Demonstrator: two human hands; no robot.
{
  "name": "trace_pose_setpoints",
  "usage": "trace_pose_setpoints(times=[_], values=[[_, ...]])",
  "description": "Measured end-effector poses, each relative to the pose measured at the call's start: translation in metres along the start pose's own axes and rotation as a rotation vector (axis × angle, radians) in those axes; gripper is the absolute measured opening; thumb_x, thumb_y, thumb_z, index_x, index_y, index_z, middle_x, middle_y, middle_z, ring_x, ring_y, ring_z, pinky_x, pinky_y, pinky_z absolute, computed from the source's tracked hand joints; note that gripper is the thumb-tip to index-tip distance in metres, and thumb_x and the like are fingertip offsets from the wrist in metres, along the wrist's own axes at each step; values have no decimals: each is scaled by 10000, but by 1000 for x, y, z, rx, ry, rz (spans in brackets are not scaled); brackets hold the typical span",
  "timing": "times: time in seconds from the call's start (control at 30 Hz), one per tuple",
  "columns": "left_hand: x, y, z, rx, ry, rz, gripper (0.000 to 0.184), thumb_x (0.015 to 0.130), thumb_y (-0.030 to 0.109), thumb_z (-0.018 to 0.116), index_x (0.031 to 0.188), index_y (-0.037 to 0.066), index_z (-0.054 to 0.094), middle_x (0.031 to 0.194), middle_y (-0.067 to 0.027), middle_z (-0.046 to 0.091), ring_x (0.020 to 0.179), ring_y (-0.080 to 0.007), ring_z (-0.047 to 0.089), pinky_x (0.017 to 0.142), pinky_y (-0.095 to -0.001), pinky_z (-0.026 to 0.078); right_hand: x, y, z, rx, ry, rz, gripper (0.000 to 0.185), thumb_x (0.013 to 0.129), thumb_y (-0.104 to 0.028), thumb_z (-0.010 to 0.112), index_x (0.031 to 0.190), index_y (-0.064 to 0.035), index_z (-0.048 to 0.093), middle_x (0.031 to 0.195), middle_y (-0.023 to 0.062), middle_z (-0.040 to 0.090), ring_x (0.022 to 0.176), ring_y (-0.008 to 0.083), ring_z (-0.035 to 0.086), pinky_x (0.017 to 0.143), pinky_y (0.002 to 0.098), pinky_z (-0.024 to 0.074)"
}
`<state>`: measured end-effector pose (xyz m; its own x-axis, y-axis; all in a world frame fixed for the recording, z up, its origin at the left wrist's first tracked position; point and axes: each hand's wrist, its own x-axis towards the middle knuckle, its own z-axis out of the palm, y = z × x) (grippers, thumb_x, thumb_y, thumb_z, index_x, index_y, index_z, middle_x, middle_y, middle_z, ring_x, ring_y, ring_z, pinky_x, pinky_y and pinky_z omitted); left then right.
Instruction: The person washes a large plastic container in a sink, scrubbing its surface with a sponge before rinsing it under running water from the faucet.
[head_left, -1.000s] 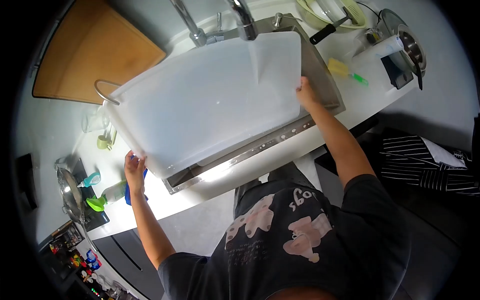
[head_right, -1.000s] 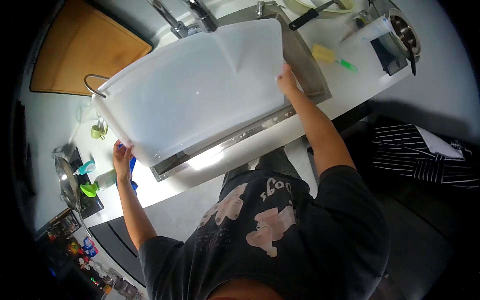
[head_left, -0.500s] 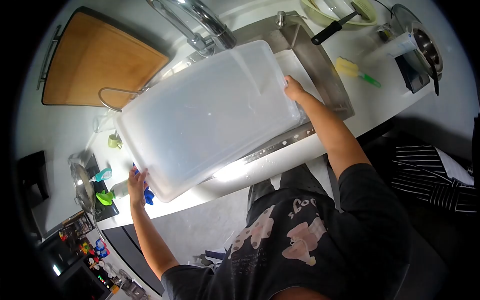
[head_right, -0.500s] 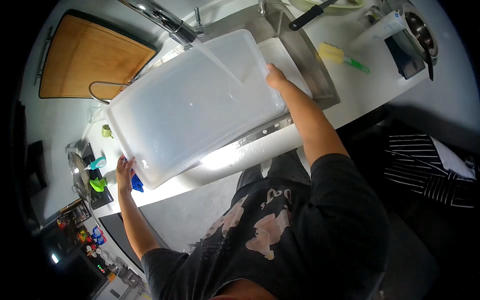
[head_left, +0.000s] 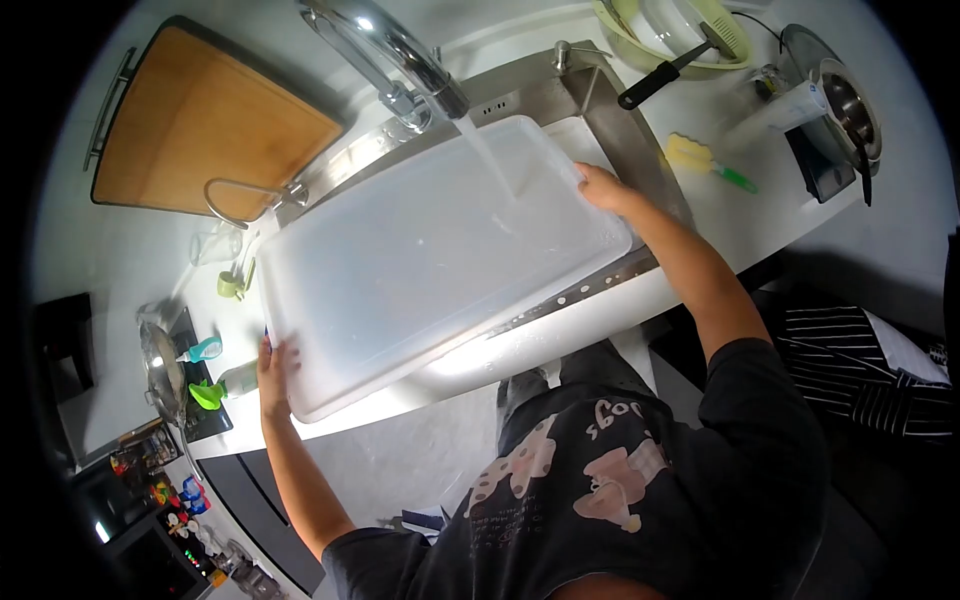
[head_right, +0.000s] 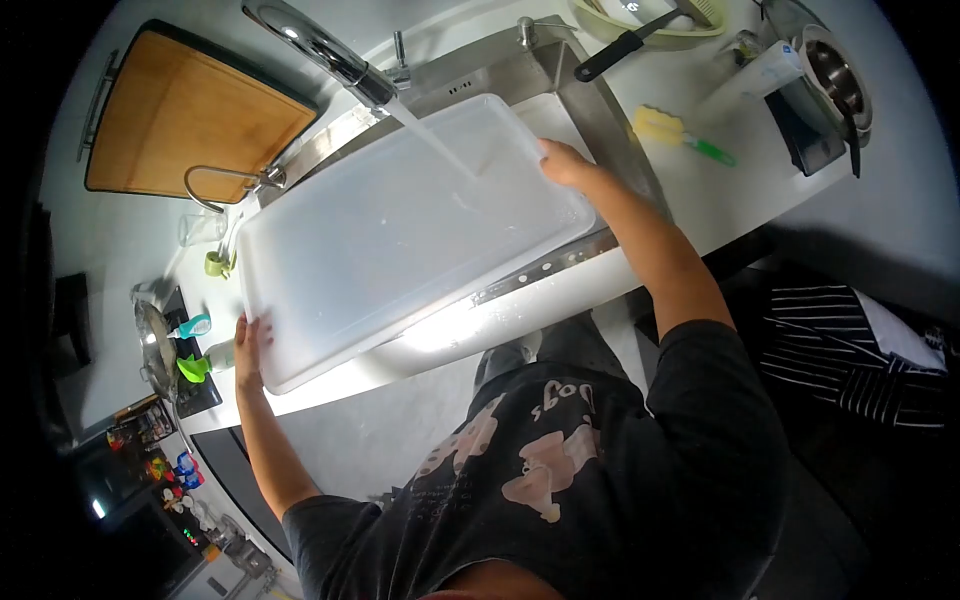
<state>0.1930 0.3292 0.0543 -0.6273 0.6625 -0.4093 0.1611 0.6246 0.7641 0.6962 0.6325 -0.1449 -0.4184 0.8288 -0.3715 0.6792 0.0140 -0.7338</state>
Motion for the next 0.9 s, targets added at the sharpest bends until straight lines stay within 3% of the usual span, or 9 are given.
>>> trace_pose_setpoints(times=[0.2, 0.33, 0.4, 0.43, 0.5, 0.6, 0.67, 0.77, 0.9], values=[[-44, 41, -23, -22, -227, -13, 528, 797, 171, 448, 1295, 37, 335, 1052, -149, 591, 782, -188, 593, 648, -260, 443, 5, -15, -25, -203, -315, 173, 436, 739, -44, 475, 1174, -25, 497, 988, 163, 605, 888, 249, 583, 771, 315, 458], [-89, 77, -48, -55, -237, -48, 578, 758, 132, 430, 1314, 23, 316, 1022, -186, 587, 706, -196, 608, 581, -247, 458, -5, -46, -42, -379, -448, 35, 449, 746, -101, 520, 1186, -16, 489, 981, 171, 606, 877, 254, 585, 775, 325, 459], [-113, 101, -61, -80, -175, -136, 579, 756, 145, 440, 1308, 14, 322, 996, -193, 592, 675, -203, 618, 543, -248, 474, -13, -83, -58, 1, -549, 346, 488, 766, -149, 544, 1223, -2, 454, 1045, 190, 582, 894, 273, 580, 808, 354, 449], [-124, 114, -66, -41, -170, -76, 587, 752, 140, 450, 1309, 12, 313, 979, -199, 594, 661, -216, 631, 510, -245, 491, 8, -81, -55, -6, -553, 324, 488, 766, -149, 544, 1223, -2, 454, 1045, 190, 582, 894, 273, 580, 808, 354, 449], [-150, 151, -67, -68, -65, -60, 596, 699, 84, 440, 1281, 8, 334, 920, -190, 607, 608, -225, 637, 463, -253, 499, 60, -87, -48, -502, -302, -292, 556, 788, -166, 544, 1288, -1, 365, 1131, 199, 538, 931, 293, 565, 844, 366, 439], [-185, 208, -58, -42, 76, -18, 609, 641, 43, 409, 1249, 16, 370, 854, -173, 615, 551, -218, 625, 427, -256, 488, 113, -141, -38, -164, -32, -300, 612, 761, -156, 526, 1303, 22, 304, 1190, 217, 486, 1005, 315, 530, 882, 360, 414], [-200, 231, -62, 44, 199, -38, 626, 622, 54, 411, 1247, 30, 385, 835, -161, 615, 540, -210, 617, 420, -250, 476, 152, -170, -17, 438, 105, -210, 623, 752, -123, 515, 1310, 25, 280, 1198, 211, 486, 1085, 332, 486, 915, 351, 376], [-214, 254, -73, 88, 282, 31, 660, 604, 86, 435, 1260, 41, 395, 812, -145, 618, 526, -191, 607, 418, -241, 464, 221, -182, 15, 532, 21, -198, 614, 745, -100, 489, 1312, 10, 284, 1205, 213, 481, 1106, 326, 473, 921, 348, 367], [-227, 284, -71, 203, 402, 89, 688, 602, 112, 464, 1284, 55, 386, 791, -133, 621, 514, -173, 599, 407, -234, 456, 204, -219, 13, 368, 98, -193, 584, 737, -69, 437, 1310, -40, 325, 1231, 211, 463, 1133, 326, 455, 949, 371, 347]])
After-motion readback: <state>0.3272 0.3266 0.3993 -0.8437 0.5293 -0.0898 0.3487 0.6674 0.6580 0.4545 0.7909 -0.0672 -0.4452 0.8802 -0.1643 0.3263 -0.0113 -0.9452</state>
